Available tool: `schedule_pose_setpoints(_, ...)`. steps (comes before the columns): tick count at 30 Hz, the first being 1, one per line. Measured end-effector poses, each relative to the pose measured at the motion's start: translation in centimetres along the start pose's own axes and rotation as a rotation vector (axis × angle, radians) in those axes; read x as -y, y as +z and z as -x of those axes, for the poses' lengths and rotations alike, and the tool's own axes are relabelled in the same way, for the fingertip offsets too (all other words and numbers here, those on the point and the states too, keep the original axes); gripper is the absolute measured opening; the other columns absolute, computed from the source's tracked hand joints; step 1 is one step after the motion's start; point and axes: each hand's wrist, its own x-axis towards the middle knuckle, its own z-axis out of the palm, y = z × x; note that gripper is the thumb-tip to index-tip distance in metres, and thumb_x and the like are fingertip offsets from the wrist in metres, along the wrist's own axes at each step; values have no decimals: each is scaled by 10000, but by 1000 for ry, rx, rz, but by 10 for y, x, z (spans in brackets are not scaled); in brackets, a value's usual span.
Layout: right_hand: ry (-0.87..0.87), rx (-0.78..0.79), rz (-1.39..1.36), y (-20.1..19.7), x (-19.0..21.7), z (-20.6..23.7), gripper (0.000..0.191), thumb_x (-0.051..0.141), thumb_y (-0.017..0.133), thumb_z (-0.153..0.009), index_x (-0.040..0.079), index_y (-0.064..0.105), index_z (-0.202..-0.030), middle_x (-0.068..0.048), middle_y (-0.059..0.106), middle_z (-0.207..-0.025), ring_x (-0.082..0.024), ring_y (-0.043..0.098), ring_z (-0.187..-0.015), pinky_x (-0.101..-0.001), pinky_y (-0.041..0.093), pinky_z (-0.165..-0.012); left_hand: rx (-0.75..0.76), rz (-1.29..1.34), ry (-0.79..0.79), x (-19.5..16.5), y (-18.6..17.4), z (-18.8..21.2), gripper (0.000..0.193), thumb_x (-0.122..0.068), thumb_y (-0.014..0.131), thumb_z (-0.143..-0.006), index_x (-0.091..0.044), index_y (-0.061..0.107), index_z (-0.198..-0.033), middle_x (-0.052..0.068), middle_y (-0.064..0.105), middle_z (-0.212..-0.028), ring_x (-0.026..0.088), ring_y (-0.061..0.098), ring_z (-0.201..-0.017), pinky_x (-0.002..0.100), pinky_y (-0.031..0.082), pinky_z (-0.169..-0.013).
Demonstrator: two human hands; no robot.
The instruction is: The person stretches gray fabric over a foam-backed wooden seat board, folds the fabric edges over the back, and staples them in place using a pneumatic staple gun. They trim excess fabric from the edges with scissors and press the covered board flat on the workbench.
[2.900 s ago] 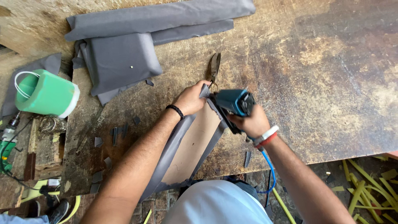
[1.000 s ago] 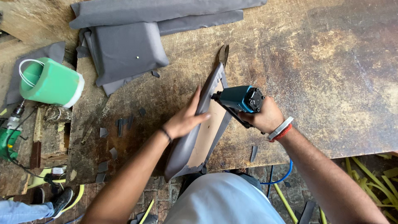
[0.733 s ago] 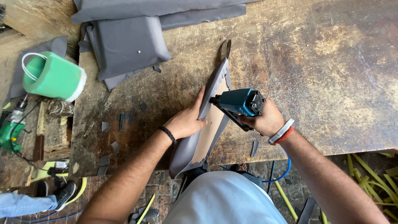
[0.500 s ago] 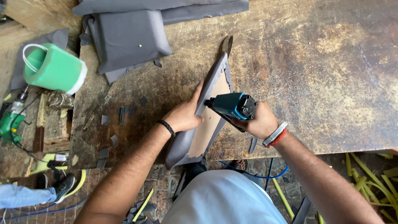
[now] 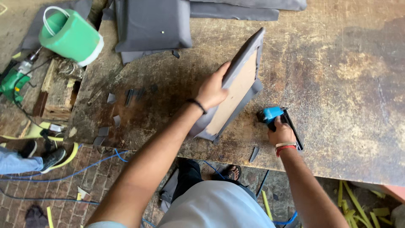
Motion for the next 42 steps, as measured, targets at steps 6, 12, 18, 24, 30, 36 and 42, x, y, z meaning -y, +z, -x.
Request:
schedule_pose_setpoints(6, -749, -496, -443, -76, 76, 58, 644, 162, 850, -785, 84, 606, -1376, -207, 603, -1378, -377, 612, -1226, -460, 545, -1002, 191, 482, 205, 43, 6, 18, 841, -370, 645, -976, -210, 218, -1683, 202, 453, -1596, 289, 548, -1392, 456, 502, -1064)
schedule_pose_setpoints(12, -1383, -225, -339, -147, 171, 74, 702, -12, 774, -696, 37, 606, -1376, -147, 647, -1337, -338, 578, -1333, -569, 381, -1179, 232, 1036, 555, 110, 27, 116, 902, -420, 664, -1010, -186, 114, -1686, 157, 207, -1745, 285, 221, -1610, 460, 222, -1318)
schedule_pose_setpoints(18, -1477, -52, -442, -150, 214, 53, 489, -143, 649, -757, 91, 703, -1183, -95, 709, -1293, -286, 623, -1311, -545, 381, -1216, -158, 604, 365, 122, 42, 108, 574, -359, 568, -1081, -58, 435, -1552, 158, 542, -1541, 295, 548, -1407, 406, 458, -1183)
schedule_pose_setpoints(24, -1379, -122, -463, -138, 242, 53, 411, -161, 624, -774, 82, 746, -1082, -73, 760, -1150, -283, 694, -1203, -495, 475, -1177, -365, 271, 443, 123, 20, 105, 532, -291, 593, -1055, -64, 435, -1509, 178, 635, -1373, 328, 696, -1129, 399, 582, -953)
schedule_pose_setpoints(30, -1330, -110, -520, -140, 265, 49, 340, -111, 655, -882, 68, 733, -1161, -104, 742, -1166, -284, 702, -1210, -399, 535, -1109, -467, 303, 278, 117, 12, 105, 546, -288, 605, -1035, -129, 453, -1534, 141, 720, -1158, 311, 741, -951, 420, 603, -822)
schedule_pose_setpoints(36, -1363, 7, -567, -141, 254, 34, 398, -110, 636, -841, 68, 747, -1179, -122, 748, -1150, -257, 730, -1120, -347, 554, -1026, -487, 443, 264, 118, 28, 102, 536, -330, 518, -1084, -126, 402, -1566, 142, 705, -1223, 264, 751, -1001, 411, 595, -891)
schedule_pose_setpoints(42, -1406, 48, -653, -133, 223, 26, 308, -129, 642, -908, 50, 770, -1124, -118, 758, -1052, -205, 744, -951, -290, 563, -857, -661, 313, 197, 95, 67, 112, 492, -350, 549, -1080, -130, 457, -1509, 142, 697, -1250, 297, 724, -1093, 424, 585, -918)
